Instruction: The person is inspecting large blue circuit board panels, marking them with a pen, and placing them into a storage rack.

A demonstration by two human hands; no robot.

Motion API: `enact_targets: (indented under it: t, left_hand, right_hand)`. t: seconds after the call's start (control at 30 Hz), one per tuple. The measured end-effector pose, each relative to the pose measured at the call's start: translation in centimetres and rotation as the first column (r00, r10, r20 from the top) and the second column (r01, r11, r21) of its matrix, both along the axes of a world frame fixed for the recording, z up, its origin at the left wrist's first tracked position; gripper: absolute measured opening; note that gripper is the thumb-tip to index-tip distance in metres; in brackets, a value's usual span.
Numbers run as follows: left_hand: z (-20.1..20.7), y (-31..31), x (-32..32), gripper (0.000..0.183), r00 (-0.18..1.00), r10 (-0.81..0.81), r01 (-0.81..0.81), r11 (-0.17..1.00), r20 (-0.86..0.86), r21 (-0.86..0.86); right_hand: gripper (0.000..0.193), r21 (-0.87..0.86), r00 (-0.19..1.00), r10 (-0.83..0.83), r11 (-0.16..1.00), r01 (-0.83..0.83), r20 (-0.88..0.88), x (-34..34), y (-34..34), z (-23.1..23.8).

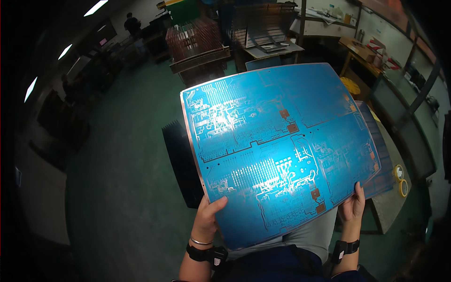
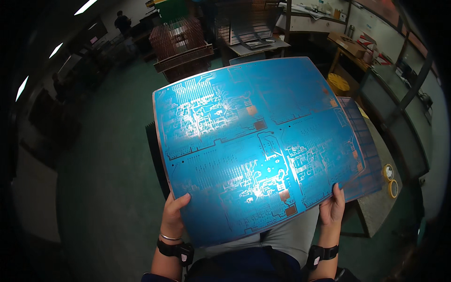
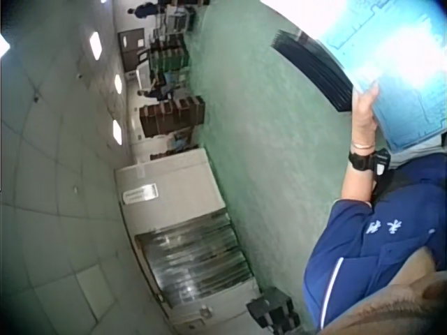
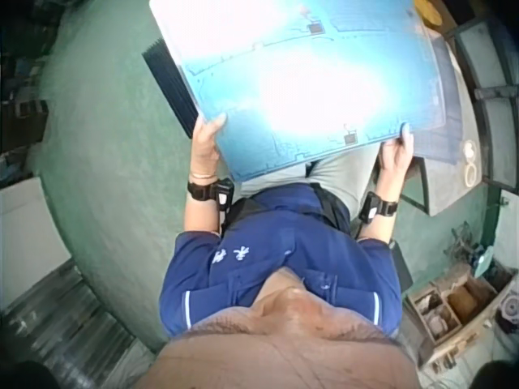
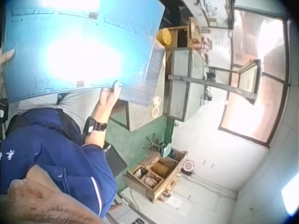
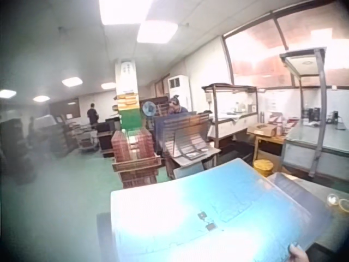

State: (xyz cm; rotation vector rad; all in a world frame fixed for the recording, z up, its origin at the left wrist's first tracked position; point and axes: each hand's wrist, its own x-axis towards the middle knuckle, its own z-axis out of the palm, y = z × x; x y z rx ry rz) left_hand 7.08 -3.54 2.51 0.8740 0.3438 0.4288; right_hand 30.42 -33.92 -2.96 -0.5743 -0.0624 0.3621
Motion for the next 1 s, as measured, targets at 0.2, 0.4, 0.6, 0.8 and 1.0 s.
enact_targets:
  t: [0.2,0.4,0.6,0.8,1.0]
  left_hand:
    - [0.4,-0.4,0.4,0.047,1.0,0.022,-0.022,1.0,-0.013,-0.007]
    - [0.3,-0.4,0.2,0.048,0.998,0.053,-0.054,0.998,-0.036,-0.014]
    - [0.3,-0.3,0.1,0.048,0.996,0.081,-0.082,0.997,-0.033,-0.003]
    - [0.2,0.0,-0.1,0.049,0.998,0.057,-0.057,0.998,-0.023,-0.016]
    - [0.5,0.1,-0.1,0.05,0.997,0.07,-0.07,0.997,-0.038,-0.019]
  right_hand:
    - [0.032,-0.052,0.998,0.015,0.999,-0.012,0.059,-0.5,-0.7,-0.3]
    - [0.041,-0.088,0.999,0.0,0.996,0.005,0.049,-0.7,-0.4,-0.5]
    - [0.041,-0.056,0.999,0.021,0.998,-0.018,0.047,-0.8,-0.2,-0.4]
    - [0.041,-0.042,0.999,0.03,0.999,-0.029,0.032,-1.1,0.0,-0.4]
    - [0.039,-0.023,0.998,0.045,0.999,-0.044,0.044,-1.0,0.2,-0.6]
